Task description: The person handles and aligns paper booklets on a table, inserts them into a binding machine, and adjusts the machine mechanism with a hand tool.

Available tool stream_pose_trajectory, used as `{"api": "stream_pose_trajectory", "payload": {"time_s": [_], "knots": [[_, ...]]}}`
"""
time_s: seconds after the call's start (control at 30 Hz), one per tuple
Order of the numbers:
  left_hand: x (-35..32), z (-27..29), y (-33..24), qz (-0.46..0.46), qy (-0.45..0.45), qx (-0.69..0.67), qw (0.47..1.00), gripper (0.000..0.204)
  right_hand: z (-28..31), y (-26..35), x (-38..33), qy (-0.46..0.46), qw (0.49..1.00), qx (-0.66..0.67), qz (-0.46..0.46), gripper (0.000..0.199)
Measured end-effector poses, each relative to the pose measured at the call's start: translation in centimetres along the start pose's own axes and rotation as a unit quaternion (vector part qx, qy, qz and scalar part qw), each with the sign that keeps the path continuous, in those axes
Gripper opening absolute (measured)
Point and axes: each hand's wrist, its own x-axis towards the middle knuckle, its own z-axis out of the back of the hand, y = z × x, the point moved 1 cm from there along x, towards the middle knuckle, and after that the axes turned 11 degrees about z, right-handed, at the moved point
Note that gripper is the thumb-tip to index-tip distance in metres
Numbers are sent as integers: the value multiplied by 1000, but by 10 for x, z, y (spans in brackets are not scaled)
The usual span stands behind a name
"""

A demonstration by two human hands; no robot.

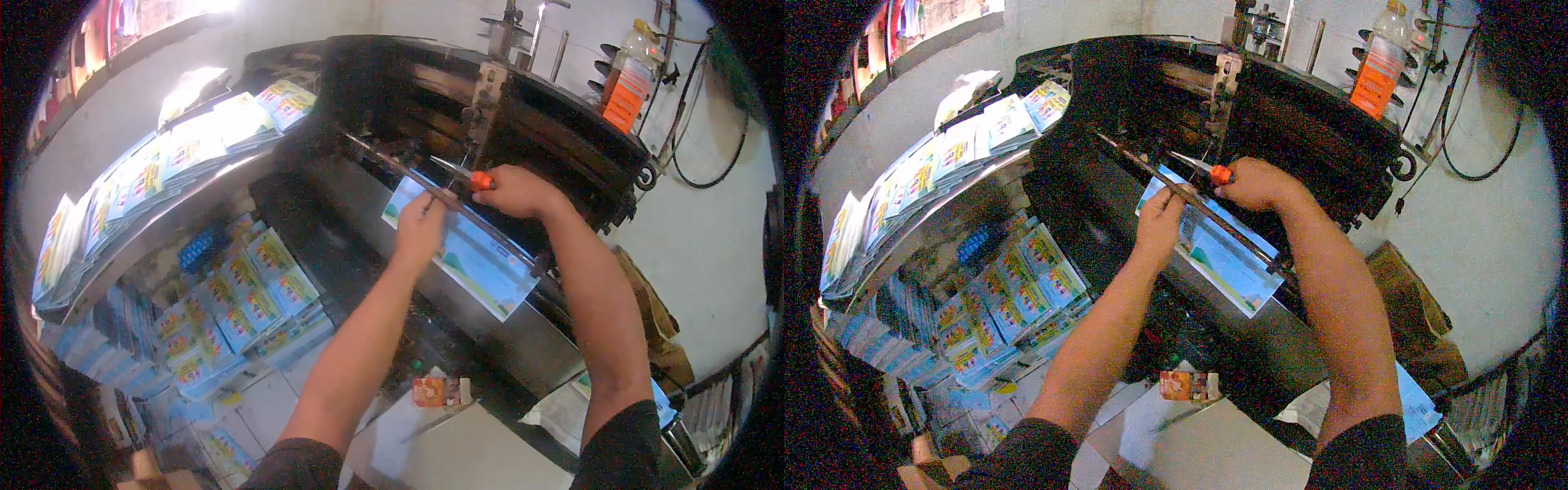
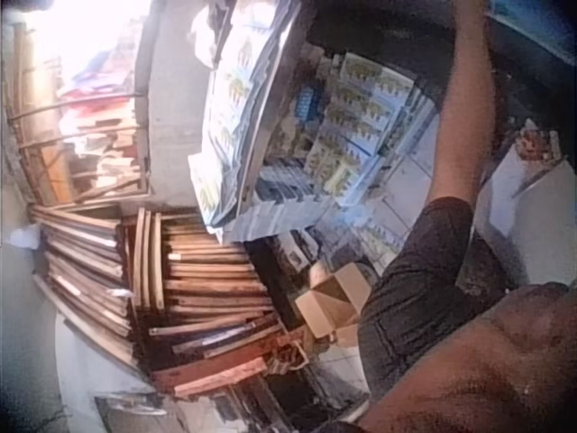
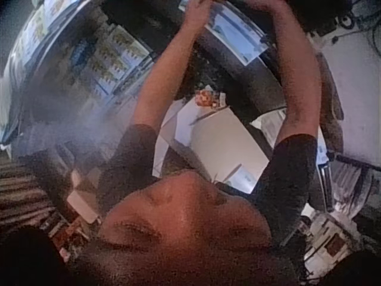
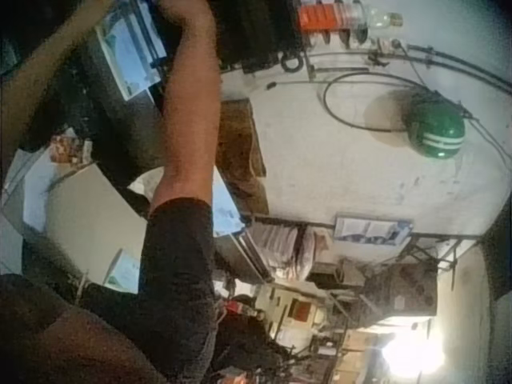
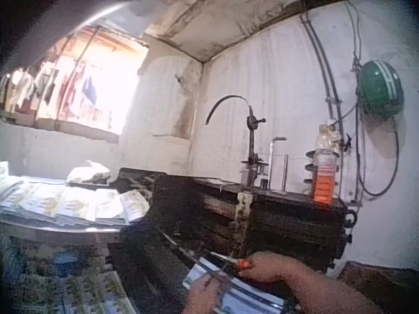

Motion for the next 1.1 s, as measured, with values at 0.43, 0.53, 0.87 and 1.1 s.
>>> {"api": "stream_pose_trajectory", "payload": {"time_s": [0.43, 0.53, 0.87, 1.1], "knots": [[7, 6, 0, -79, -26, 56, 995, 25, -10, 12, 7, -41, 997, -65, -24, 39], [-6, 16, 9, 20, -56, 148, 987, 29, -18, 4, 7, -41, 993, -99, -55, 43], [-157, 122, 16, 241, 42, 664, 706, 50, 18, 36, -69, -94, 993, -29, -73, 49], [-156, 66, 28, 124, -236, 329, 906, 42, 1, 38, -59, -97, 984, -45, -143, 47]]}}
